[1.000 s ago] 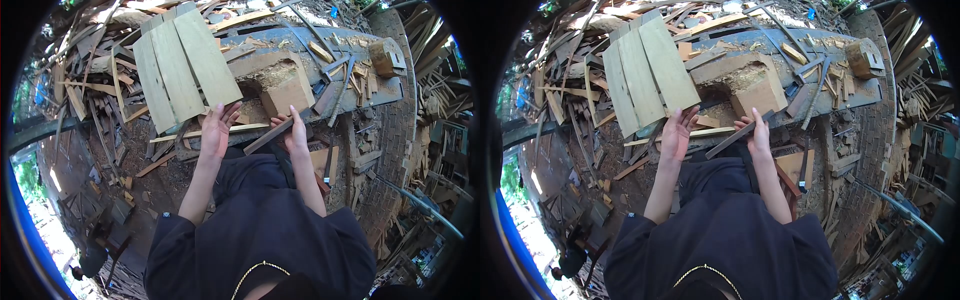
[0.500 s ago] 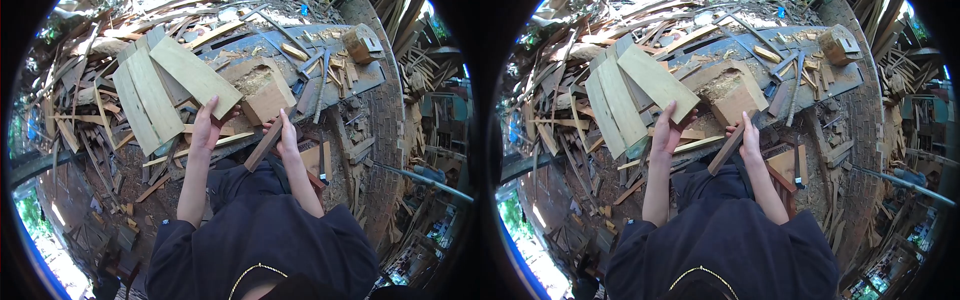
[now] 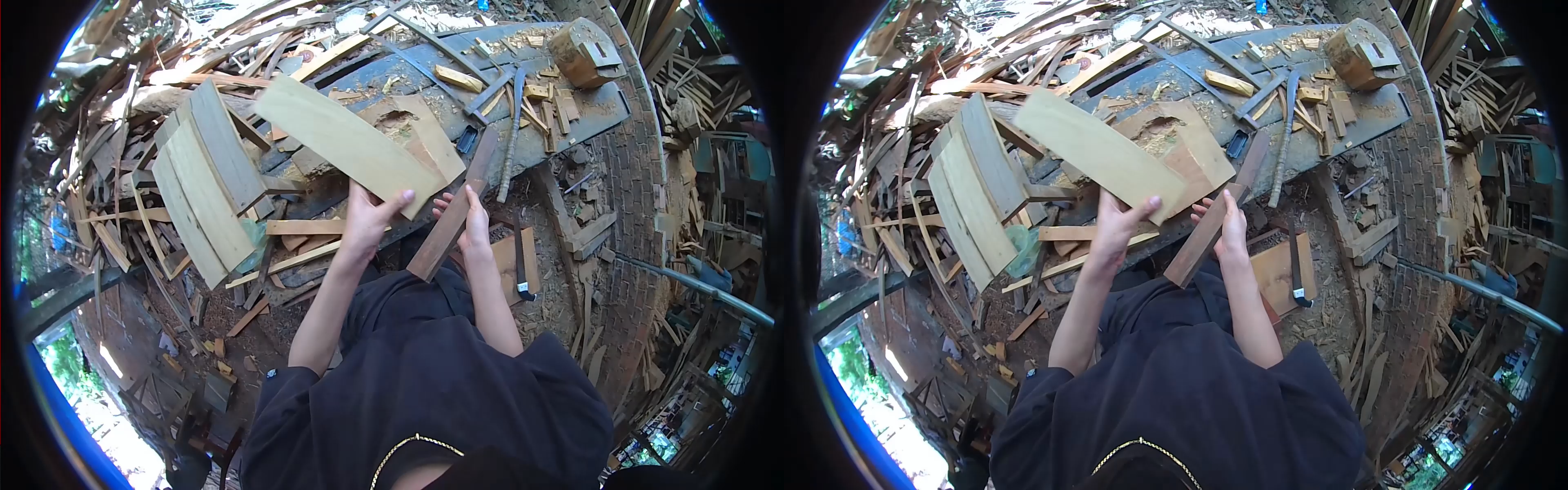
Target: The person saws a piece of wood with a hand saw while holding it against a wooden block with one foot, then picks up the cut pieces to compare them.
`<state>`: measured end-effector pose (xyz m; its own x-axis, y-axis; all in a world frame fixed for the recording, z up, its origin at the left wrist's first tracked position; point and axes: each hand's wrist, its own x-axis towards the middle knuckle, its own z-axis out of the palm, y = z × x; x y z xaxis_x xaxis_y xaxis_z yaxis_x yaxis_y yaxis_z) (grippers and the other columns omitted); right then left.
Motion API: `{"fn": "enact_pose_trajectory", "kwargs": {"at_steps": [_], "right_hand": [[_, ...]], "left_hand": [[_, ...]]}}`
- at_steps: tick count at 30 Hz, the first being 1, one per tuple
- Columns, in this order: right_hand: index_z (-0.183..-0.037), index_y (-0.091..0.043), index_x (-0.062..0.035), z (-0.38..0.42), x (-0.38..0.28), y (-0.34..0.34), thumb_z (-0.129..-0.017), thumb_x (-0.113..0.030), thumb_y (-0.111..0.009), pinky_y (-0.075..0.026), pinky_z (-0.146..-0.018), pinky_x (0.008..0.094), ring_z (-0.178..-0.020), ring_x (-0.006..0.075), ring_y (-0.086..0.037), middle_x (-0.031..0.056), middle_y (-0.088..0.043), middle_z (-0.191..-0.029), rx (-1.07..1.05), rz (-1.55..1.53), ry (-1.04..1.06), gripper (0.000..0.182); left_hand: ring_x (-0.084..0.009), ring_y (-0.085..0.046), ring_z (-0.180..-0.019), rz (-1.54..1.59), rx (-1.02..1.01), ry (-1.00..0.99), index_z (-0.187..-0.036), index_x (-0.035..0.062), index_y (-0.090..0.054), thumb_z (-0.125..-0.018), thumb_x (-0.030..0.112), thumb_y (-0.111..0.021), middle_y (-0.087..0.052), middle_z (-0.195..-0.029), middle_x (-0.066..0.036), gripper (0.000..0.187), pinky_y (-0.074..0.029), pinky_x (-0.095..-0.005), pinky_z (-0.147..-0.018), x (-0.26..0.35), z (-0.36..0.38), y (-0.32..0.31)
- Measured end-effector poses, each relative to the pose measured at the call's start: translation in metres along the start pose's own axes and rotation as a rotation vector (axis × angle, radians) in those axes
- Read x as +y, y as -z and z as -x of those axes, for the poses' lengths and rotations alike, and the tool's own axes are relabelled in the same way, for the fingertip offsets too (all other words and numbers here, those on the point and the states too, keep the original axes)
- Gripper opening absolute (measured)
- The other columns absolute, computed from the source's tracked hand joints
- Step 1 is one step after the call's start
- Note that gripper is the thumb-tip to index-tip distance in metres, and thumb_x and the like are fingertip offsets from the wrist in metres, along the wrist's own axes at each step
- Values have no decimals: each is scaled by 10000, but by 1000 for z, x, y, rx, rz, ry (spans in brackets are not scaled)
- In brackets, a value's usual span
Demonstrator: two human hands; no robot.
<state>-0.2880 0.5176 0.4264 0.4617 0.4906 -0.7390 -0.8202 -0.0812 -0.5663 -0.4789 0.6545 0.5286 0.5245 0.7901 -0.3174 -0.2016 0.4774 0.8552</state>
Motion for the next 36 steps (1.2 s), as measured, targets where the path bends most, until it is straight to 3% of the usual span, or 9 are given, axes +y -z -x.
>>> {"fn": "enact_pose_trajectory", "kwargs": {"at_steps": [5, 6, 9, 10, 11, 13, 15, 27, 36], "right_hand": [[-1255, -542, 50, -50, -36, 28, -987, -30, -630, -695, -749, 512, -938, 340, -757, 188, -674, -1141, 67, 129, 167, 293], [-1239, -600, 43, -60, -43, 30, -1002, -45, -644, -684, -753, 444, -963, 305, -764, 165, -706, -1061, 79, 236, 206, 257], [-1241, -620, 64, -83, -66, 14, -1030, -110, -646, -648, -767, 454, -1002, 313, -765, 193, -747, -1024, 69, 579, 315, 276], [-1223, -628, 41, -103, -62, 9, -1075, -202, -639, -627, -779, 446, -947, 354, -786, 219, -760, -1040, 119, 950, 561, 284], [-1287, -582, 61, -119, -58, 5, -1103, -317, -586, -599, -787, 540, -930, 483, -759, 348, -741, -1054, 160, 1278, 747, 420], [-1294, -523, 93, -137, -58, -27, -1108, -406, -549, -569, -817, 623, -945, 584, -703, 407, -709, -999, 0, 1402, 659, 532], [-1257, -493, 104, -163, -52, -59, -1109, -422, -540, -564, -816, 651, -923, 581, -708, 392, -714, -912, -177, 1616, 595, 549], [-1164, -525, 27, -245, 23, -150, -1007, -274, -618, -624, -771, 570, -812, 458, -782, 255, -773, -843, -386, 1842, 816, 352], [-1410, -451, 17, -205, 4, -121, -919, -459, -752, -610, -837, 558, -977, 456, -763, 292, -736, -1109, -387, 1894, 667, 747]], "left_hand": [[-228, -610, -1352, 129, -143, 400, -1541, -18, -401, -959, 179, -841, -620, -1444, -133, 756, -520, -373, -1119, -54, -2, -32], [-194, -655, -1292, 116, -151, 457, -1533, 9, -435, -1018, 226, -780, -654, -1403, -97, 657, -561, -357, -1064, -64, -3, -32], [-166, -698, -1203, 375, -120, 582, -1529, 40, -455, -1054, 251, -735, -664, -1390, -73, 591, -597, -337, -978, -84, -11, -33], [-91, -732, -1005, 349, -46, 578, -1467, 78, -521, -1047, 297, -747, -720, -1226, -12, 526, -588, -249, -796, -83, -11, -43], [-91, -732, -1005, 351, -29, 574, -1467, 78, -521, -1047, 297, -747, -720, -1226, -12, 526, -588, -249, -796, -89, -11, -46], [-70, -701, -950, 323, 35, 552, -1449, 81, -531, -1037, 284, -762, -715, -1200, -2, 514, -540, -235, -731, -100, -11, -46], [-65, -678, -941, 321, 71, 502, -1456, 82, -528, -1045, 262, -749, -704, -1197, 5, 500, -518, -236, -725, -98, -4, -46], [-24, -471, -666, 365, 277, 256, -1385, 68, -563, -1039, 211, -758, -665, -1052, 30, 422, -375, -205, -576, -76, 1, -38], [-20, -400, -555, 426, 313, 255, -1327, 74, -594, -1073, 245, -711, -635, -950, 34, 328, -340, -199, -530, -74, -16, -27]]}}
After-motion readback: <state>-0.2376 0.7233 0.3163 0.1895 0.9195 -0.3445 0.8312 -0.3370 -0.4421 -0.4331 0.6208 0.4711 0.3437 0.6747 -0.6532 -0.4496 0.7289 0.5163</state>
